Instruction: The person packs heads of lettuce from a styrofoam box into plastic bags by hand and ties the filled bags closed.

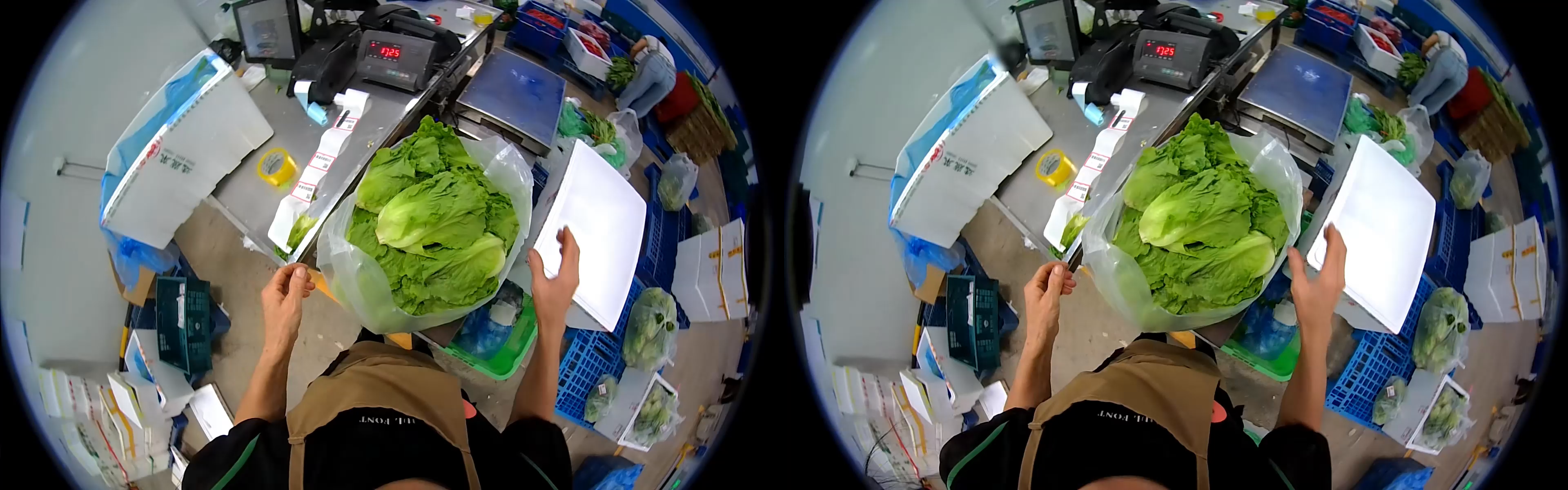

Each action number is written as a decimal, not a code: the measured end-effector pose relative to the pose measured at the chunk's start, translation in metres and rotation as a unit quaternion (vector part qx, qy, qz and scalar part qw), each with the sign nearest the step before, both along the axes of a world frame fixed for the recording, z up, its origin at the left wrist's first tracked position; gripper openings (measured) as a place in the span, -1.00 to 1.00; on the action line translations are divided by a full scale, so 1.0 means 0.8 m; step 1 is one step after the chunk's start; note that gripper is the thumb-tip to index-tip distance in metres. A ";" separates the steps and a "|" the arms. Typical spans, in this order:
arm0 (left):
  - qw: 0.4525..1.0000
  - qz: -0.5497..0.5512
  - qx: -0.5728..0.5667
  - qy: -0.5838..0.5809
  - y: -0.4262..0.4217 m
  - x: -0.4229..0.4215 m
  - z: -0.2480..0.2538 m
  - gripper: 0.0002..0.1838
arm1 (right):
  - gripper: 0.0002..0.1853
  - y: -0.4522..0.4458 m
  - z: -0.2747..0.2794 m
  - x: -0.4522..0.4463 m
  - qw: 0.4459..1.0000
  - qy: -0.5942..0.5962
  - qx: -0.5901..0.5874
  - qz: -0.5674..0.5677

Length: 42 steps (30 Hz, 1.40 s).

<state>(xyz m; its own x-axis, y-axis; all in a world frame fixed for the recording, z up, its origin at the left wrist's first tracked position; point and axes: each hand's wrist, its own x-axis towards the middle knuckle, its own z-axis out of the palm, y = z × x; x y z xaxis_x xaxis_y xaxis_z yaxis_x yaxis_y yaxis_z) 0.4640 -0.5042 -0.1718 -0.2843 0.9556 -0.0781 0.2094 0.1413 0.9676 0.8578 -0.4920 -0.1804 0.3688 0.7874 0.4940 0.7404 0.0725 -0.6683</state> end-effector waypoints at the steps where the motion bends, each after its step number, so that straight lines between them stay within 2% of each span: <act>1: 1.000 -0.002 -0.029 -0.003 -0.004 0.002 0.001 -0.65 | -0.31 0.019 0.001 0.000 1.000 -0.010 0.005 0.017; 4: 0.994 -0.025 -0.109 0.003 -0.002 0.010 0.000 -0.64 | -0.07 0.082 -0.001 -0.011 0.999 -0.018 -0.016 0.038; 6: 0.987 -0.051 -0.152 0.029 0.012 0.024 -0.008 -0.61 | -0.04 0.136 -0.019 -0.012 0.993 -0.107 -0.033 0.035; 7: 0.990 -0.075 -0.116 0.025 0.020 0.036 -0.012 -0.60 | -0.14 0.154 -0.002 -0.025 0.987 -0.108 -0.118 0.006; 8: 0.992 -0.099 -0.079 0.022 0.028 0.050 -0.016 -0.59 | -0.38 0.178 -0.015 -0.020 0.980 -0.138 -0.144 0.002; 9: 0.992 -0.122 -0.038 0.021 0.037 0.060 -0.019 -0.58 | -0.44 0.194 -0.022 -0.014 0.980 -0.108 -0.165 0.004; 11: 0.991 -0.093 -0.045 -0.084 0.047 0.064 -0.030 -0.65 | -0.55 0.222 -0.027 0.000 0.978 -0.048 -0.201 0.007; 13: 0.976 -0.069 -0.059 -0.198 0.039 0.053 -0.040 -0.72 | -0.59 0.229 -0.030 0.023 0.981 0.083 -0.162 0.061; 14: 0.940 -0.088 0.013 -0.329 0.030 0.049 -0.047 -0.75 | -0.61 0.232 -0.031 0.033 0.975 0.148 -0.139 0.089; 17: 0.811 -0.046 -0.108 -0.573 0.017 0.026 -0.025 -0.67 | -0.57 0.229 -0.057 0.046 0.885 0.421 -0.080 0.183; 19: 0.807 -0.049 -0.242 -0.537 0.009 0.002 -0.070 -0.61 | -0.57 0.207 -0.047 0.041 0.897 0.305 -0.284 0.149; 20: 0.798 -0.051 -0.308 -0.515 0.009 -0.007 -0.085 -0.57 | -0.56 0.198 -0.038 0.036 0.885 0.239 -0.381 0.124; 23: 0.792 -0.268 -0.234 -0.496 0.017 -0.008 -0.046 -0.54 | -0.55 0.185 -0.007 0.038 0.890 0.152 -0.401 0.153; 24: 0.834 -0.325 -0.146 -0.421 0.027 -0.004 -0.027 -0.54 | -0.61 0.168 0.043 0.025 0.903 0.165 -0.364 0.155; 25: 0.847 -0.322 -0.112 -0.409 0.030 -0.002 -0.014 -0.55 | -0.70 0.151 0.074 0.016 0.902 0.250 -0.307 0.171; 27: 0.869 -0.312 -0.039 -0.382 0.032 -0.003 0.012 -0.56 | -0.78 0.104 0.122 -0.009 0.928 0.245 -0.234 0.157; 31: 0.883 -0.263 0.091 -0.378 0.053 -0.023 0.055 -0.48 | -0.75 0.045 0.171 -0.016 0.931 0.263 -0.176 0.183; 34: 0.842 -0.262 0.159 -0.445 0.068 -0.029 0.074 -0.48 | -0.74 -0.015 0.210 -0.040 0.944 0.251 -0.153 0.150; 36: 0.819 -0.303 0.191 -0.448 0.080 -0.034 0.084 -0.49 | -0.73 -0.053 0.222 -0.056 0.949 0.252 -0.132 0.136; 39: 0.812 -0.336 0.148 -0.454 0.104 -0.039 0.077 -0.47 | -0.78 -0.078 0.202 -0.062 0.936 0.320 -0.071 0.131; 40: 0.813 -0.342 0.145 -0.448 0.110 -0.037 0.068 -0.48 | -0.80 -0.078 0.187 -0.067 0.914 0.384 -0.039 0.121; 42: 0.853 -0.325 0.067 -0.403 0.123 -0.028 0.045 -0.49 | -0.81 -0.075 0.130 -0.064 0.868 0.486 -0.010 0.100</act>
<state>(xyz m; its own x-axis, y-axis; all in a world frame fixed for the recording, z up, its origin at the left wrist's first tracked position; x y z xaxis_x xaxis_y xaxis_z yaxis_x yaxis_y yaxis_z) 0.4415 -0.4060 -0.1361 0.4031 0.9066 0.1249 -0.5403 0.1256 0.8321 0.8066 -0.5516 -0.0761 0.4578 0.8890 0.0111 -0.2003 0.1152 -0.9729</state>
